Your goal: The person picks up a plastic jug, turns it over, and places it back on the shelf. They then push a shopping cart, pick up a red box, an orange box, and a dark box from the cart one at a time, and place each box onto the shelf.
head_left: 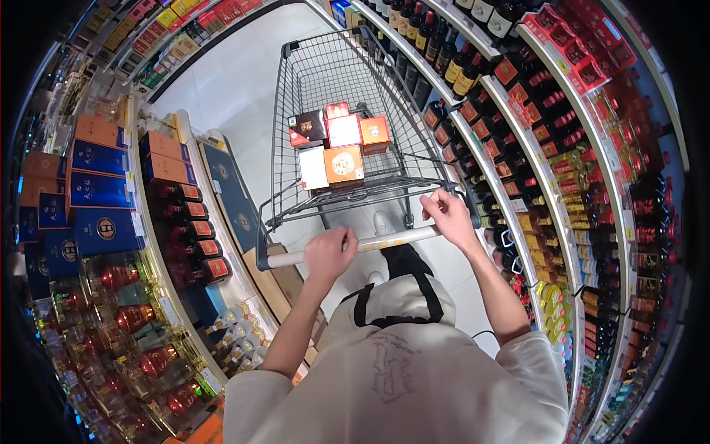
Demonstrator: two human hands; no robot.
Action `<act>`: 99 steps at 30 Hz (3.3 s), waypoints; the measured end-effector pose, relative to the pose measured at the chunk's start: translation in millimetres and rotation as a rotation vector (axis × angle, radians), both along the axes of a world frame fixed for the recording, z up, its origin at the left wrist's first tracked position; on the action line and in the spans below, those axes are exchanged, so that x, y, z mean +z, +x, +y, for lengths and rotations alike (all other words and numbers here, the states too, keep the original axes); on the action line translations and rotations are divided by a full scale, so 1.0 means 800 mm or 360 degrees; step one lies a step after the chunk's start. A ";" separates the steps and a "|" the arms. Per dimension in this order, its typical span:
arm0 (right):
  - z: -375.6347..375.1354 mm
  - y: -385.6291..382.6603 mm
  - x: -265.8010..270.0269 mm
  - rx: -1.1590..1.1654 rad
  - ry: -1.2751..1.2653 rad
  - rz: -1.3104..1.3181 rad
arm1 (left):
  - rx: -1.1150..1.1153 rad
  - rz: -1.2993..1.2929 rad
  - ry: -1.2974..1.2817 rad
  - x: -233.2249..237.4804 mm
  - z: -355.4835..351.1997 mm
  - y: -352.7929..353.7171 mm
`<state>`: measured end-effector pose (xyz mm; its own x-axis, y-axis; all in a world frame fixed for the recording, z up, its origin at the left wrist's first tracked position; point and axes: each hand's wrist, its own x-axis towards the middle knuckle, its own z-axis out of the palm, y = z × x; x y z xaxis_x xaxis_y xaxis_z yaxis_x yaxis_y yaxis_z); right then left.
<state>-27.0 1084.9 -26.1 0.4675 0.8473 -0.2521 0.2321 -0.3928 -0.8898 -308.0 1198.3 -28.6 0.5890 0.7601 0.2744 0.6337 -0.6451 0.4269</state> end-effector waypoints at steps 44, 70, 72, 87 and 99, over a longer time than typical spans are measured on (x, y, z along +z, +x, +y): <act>0.753 0.103 0.016 0.0389 -0.0108 -0.0075 | 0.0245 -0.0077 0.0078 0.013 0.703 0.089; 1.209 0.132 0.014 0.0730 -0.0112 -0.0125 | 0.0383 -0.0065 0.0100 0.007 1.152 0.105; 1.241 0.128 0.025 0.0755 -0.0142 -0.0121 | 0.0397 -0.0072 0.0102 0.008 1.182 0.104; 1.433 0.091 0.025 0.0651 0.0023 0.0070 | 0.0600 -0.0212 -0.0185 0.022 1.359 0.100; 1.526 0.094 0.041 0.0806 0.0640 -0.0799 | 0.0045 -0.0160 -0.0210 0.017 1.455 0.194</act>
